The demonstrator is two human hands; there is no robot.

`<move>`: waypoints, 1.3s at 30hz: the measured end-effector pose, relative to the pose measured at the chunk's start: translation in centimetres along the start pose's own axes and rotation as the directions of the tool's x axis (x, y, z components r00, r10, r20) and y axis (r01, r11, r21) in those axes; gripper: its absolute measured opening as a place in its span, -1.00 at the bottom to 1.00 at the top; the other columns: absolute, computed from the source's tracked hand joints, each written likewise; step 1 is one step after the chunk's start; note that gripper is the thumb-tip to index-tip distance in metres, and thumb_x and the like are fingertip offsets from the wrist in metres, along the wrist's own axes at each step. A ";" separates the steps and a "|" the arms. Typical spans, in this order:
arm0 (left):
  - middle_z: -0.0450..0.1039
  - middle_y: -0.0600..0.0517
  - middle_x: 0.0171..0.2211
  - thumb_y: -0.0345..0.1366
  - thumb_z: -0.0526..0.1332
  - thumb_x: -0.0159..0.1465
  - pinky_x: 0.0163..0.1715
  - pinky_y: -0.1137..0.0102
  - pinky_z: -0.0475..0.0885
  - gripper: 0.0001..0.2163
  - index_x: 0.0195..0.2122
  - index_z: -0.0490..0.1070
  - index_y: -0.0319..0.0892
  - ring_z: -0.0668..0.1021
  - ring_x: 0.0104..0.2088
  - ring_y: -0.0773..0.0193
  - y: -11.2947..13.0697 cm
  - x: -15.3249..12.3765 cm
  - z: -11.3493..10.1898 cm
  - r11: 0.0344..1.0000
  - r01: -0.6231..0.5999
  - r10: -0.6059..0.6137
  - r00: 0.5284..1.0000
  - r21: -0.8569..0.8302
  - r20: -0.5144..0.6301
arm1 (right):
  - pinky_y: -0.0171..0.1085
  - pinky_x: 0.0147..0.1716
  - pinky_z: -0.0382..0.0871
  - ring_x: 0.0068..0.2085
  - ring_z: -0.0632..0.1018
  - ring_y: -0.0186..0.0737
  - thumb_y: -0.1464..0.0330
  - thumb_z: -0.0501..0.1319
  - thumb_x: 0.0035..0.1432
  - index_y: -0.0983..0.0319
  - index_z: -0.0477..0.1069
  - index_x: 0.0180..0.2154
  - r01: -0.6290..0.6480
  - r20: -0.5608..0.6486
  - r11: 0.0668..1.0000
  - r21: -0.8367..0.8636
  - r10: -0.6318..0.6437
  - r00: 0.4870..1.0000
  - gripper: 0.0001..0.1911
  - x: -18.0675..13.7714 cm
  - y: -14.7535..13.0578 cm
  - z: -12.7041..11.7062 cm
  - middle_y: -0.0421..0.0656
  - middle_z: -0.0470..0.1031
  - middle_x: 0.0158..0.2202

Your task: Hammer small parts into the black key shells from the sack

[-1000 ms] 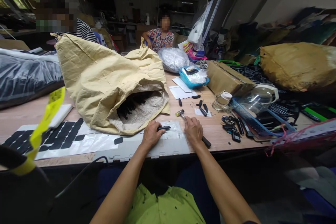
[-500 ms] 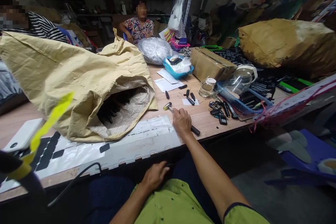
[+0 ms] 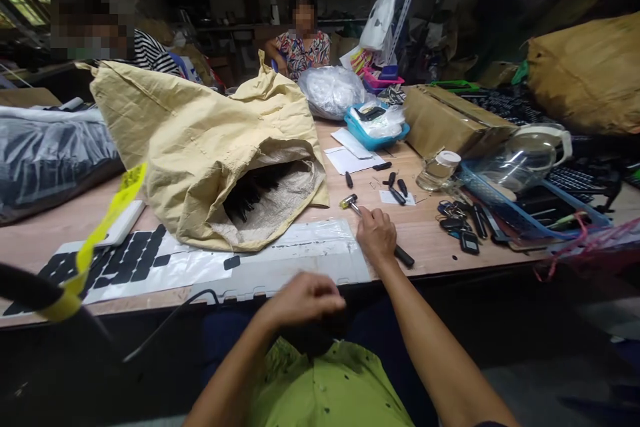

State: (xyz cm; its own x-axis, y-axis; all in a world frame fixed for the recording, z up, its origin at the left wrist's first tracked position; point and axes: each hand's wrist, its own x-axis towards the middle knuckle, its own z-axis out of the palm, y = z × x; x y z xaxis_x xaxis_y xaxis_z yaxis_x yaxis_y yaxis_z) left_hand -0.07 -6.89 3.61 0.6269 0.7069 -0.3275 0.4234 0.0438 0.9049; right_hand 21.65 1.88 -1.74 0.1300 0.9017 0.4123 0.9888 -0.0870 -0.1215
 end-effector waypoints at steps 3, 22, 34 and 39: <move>0.53 -0.01 -0.38 -0.07 0.20 0.24 -0.29 0.33 0.48 -0.74 -0.33 0.49 -0.17 0.56 -0.35 0.19 1.4 1.3 -6.3 0.996 0.050 0.007 0.779 0.073 -0.627 | -0.23 -0.33 0.06 -0.20 0.33 -0.11 0.42 0.05 0.26 0.17 0.48 0.02 0.005 0.004 1.000 -0.006 -0.005 1.000 -0.64 0.0 0.1 0.0 -0.05 0.38 -0.27; 0.53 0.02 -0.32 -0.30 0.25 0.15 -0.19 0.29 0.44 -0.75 -0.12 0.41 -0.11 0.54 -0.24 0.13 -1.6 3.4 -9.5 0.908 0.305 0.171 0.354 0.286 -0.919 | -0.22 -0.33 0.09 -0.19 0.32 -0.10 0.42 0.06 0.24 0.17 0.46 0.03 -0.007 0.017 1.000 -0.011 0.007 1.000 -0.63 0.2 -0.3 -0.2 -0.03 0.39 -0.23; 0.50 0.04 -0.31 -0.35 0.30 0.10 -0.10 0.26 0.38 -0.82 -0.24 0.54 -0.08 0.47 -0.19 0.13 -2.4 6.9 -5.7 0.881 0.071 0.242 0.782 0.468 -0.575 | -0.22 -0.32 0.10 -0.16 0.34 -0.09 0.42 0.05 0.26 0.15 0.47 0.05 -0.031 0.041 1.000 0.004 0.031 0.999 -0.62 0.3 -0.5 -0.3 -0.02 0.40 -0.20; 0.48 0.03 -0.31 -0.28 0.36 0.13 -0.09 0.27 0.36 -0.86 -0.26 0.58 -0.06 0.47 -0.17 0.13 -2.8 7.3 -5.5 0.878 0.083 0.240 0.776 0.472 -0.583 | -0.24 -0.32 0.15 -0.18 0.37 -0.12 0.42 0.06 0.26 0.14 0.48 0.04 -0.041 0.083 0.997 0.072 0.035 0.996 -0.63 0.7 0.0 -0.7 -0.04 0.43 -0.21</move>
State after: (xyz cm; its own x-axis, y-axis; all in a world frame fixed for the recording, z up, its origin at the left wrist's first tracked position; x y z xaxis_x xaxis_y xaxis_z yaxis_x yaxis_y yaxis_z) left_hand -0.31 2.02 0.25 0.2069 0.9708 0.1211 0.7326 -0.2358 0.6386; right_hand 21.82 2.22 -0.81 0.1578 0.9302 0.3315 0.9747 -0.0929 -0.2033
